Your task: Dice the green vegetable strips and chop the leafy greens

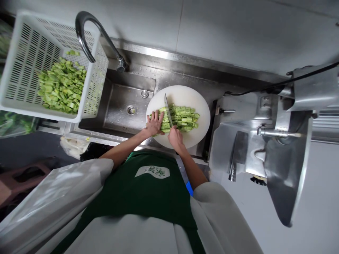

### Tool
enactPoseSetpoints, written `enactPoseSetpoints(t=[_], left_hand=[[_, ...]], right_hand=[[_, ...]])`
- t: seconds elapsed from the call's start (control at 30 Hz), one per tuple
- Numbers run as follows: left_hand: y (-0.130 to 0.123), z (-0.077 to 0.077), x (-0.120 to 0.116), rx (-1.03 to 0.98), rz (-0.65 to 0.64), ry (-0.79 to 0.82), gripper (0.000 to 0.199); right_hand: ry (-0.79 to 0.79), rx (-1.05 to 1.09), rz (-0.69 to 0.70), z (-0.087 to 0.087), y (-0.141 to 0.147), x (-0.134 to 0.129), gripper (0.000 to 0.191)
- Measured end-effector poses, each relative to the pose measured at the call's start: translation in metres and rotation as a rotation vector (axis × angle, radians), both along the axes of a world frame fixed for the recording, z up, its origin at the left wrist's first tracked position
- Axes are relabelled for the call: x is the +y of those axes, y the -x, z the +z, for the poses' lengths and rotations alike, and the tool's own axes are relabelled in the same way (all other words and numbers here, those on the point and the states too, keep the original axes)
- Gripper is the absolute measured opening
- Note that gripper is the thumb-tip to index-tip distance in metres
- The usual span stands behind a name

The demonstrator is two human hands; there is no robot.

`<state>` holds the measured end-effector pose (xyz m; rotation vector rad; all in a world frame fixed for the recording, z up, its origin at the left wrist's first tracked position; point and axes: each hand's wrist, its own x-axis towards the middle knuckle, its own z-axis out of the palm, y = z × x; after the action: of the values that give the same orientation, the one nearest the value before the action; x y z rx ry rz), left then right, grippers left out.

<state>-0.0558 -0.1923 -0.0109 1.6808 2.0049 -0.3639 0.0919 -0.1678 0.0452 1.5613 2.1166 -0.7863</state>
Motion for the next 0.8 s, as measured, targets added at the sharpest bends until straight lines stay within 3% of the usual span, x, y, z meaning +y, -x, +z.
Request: enactPoseSetpoints(t=[0.07,0.2,0.37,0.47,0.63,0.73,0.8], left_hand=[[0.001,0.005,-0.003,0.005,0.018,0.003,0.151],[0.004,0.016,-0.014,0.026,0.082,-0.02,0.152],[0.006,0.013,-0.018,0.027,0.079,0.038,0.15],[0.007,0.007,-0.016,0.023,0.037,0.032,0.15],[0.007,0.0,-0.013,0.014,0.017,0.004,0.149],[0.006,0.002,-0.012,-0.001,0.043,0.002,0.147],[0.007,0.007,-0.013,-0.011,0.06,0.014,0.149]], right_hand=[[-0.01,0.0,0.019,0.004,-0.003,0.001,0.034],[-0.069,-0.024,0.035,0.03,-0.016,-0.013,0.035],[-0.024,-0.039,0.102,0.048,-0.022,-0.036,0.033],[0.023,-0.041,0.111,0.042,-0.016,-0.035,0.03],[0.029,-0.02,0.06,0.014,0.006,-0.02,0.027],[0.013,-0.015,0.037,0.003,0.015,-0.012,0.031],[0.01,-0.014,0.048,0.006,0.013,-0.009,0.032]])
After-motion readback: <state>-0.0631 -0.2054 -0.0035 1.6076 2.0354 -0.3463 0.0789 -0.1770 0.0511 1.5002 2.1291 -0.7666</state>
